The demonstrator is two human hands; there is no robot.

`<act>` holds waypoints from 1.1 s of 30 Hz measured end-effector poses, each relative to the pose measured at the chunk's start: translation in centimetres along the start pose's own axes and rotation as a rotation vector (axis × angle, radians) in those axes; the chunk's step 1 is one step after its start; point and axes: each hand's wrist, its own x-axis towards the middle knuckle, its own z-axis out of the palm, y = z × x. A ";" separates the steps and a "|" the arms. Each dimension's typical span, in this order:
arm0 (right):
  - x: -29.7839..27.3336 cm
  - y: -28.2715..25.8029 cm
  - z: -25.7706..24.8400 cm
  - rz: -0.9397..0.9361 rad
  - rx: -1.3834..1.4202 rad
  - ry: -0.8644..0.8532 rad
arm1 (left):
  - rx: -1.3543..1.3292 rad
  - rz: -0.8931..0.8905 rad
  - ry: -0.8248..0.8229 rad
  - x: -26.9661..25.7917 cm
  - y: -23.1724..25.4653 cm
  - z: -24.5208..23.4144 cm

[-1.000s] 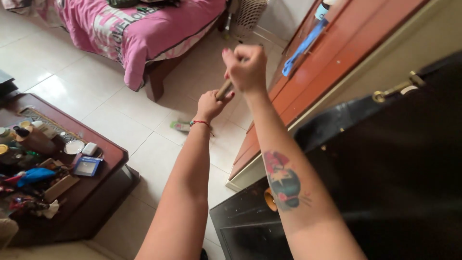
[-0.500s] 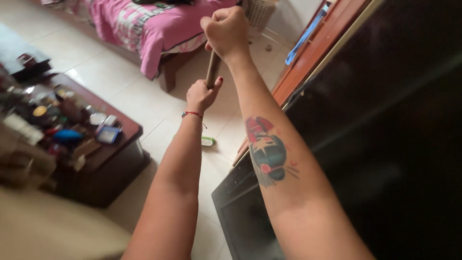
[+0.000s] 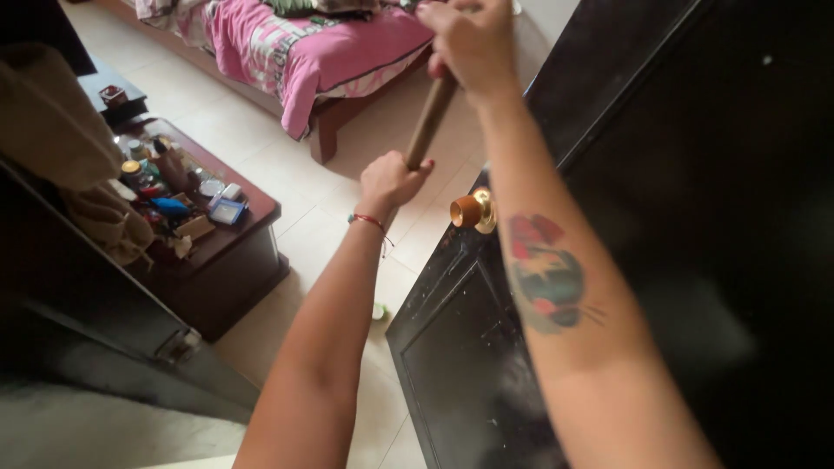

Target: The recorder uses a broom and dustpan to sweep debris off the tiled floor into a trash can.

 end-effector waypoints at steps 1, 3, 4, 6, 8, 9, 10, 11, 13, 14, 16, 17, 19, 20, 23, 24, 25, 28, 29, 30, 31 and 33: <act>0.0 -0.6 -1.1 -0.006 -0.006 0.002 | -0.004 0.007 0.002 -0.6 1.2 -0.6; -0.3 -0.9 -3.3 -0.259 0.003 -0.064 | 0.021 0.152 0.077 -1.8 3.0 -1.1; -0.9 -1.0 -3.6 -0.250 -0.003 -0.063 | 0.015 0.150 0.067 -2.0 3.4 -1.0; -1.2 -1.4 -4.1 -0.315 0.069 -0.098 | 0.028 0.204 0.119 -1.5 4.6 -1.3; -1.9 0.2 -3.7 -0.326 0.052 -0.094 | 0.009 0.193 0.092 -0.4 4.6 -0.9; -2.1 0.9 -3.3 -0.345 0.044 -0.097 | -0.005 0.178 0.078 0.2 4.5 -0.9; -2.5 3.2 -2.4 -0.341 0.037 -0.097 | -0.012 0.180 0.073 1.6 3.0 0.4; -2.7 5.4 -1.6 -0.350 -0.047 -0.083 | -0.132 0.151 0.050 3.0 1.7 1.8; -3.7 9.6 -0.3 -0.354 -0.140 -0.069 | -0.259 0.123 0.022 7.2 -2.6 8.6; -4.5 11.6 0.3 -0.363 -0.318 -0.037 | -0.359 0.232 0.088 10.4 -5.4 12.2; -6.6 16.2 0.6 -0.363 -0.505 0.000 | -0.462 0.344 0.142 12.3 -7.7 16.5; -7.7 18.5 0.5 -0.299 -0.552 0.093 | -0.412 0.330 0.039 11.7 -7.8 17.2; -8.9 21.1 0.2 -0.230 -0.605 0.191 | -0.363 0.322 -0.071 10.3 -7.5 17.0; -9.1 21.4 0.2 -0.216 -0.596 0.245 | -0.384 0.328 -0.082 9.4 -7.0 16.2; -8.6 20.0 -0.2 -0.173 -0.594 0.322 | -0.381 0.467 -0.039 9.3 -6.4 15.2; -8.1 19.1 -0.3 -0.153 -0.593 0.337 | -0.356 0.594 0.031 9.7 -6.2 14.9; -7.9 17.2 0.0 -0.157 -0.595 0.343 | -0.356 0.602 0.030 10.0 -6.0 15.0; -7.4 11.9 0.2 -0.144 -0.485 0.270 | -0.327 0.426 -0.135 9.4 -4.3 13.4; -7.3 10.6 0.1 -0.155 -0.475 0.227 | -0.345 0.426 -0.130 8.2 -3.5 11.6; -7.3 9.3 0.1 -0.166 -0.465 0.185 | -0.362 0.426 -0.125 6.9 -2.7 9.8; -6.8 8.1 0.1 -0.162 -0.457 0.186 | -0.354 0.421 -0.127 6.2 -2.1 8.5; -5.7 5.4 -0.1 -0.100 -0.414 0.151 | -0.294 0.317 -0.063 4.7 -0.4 5.6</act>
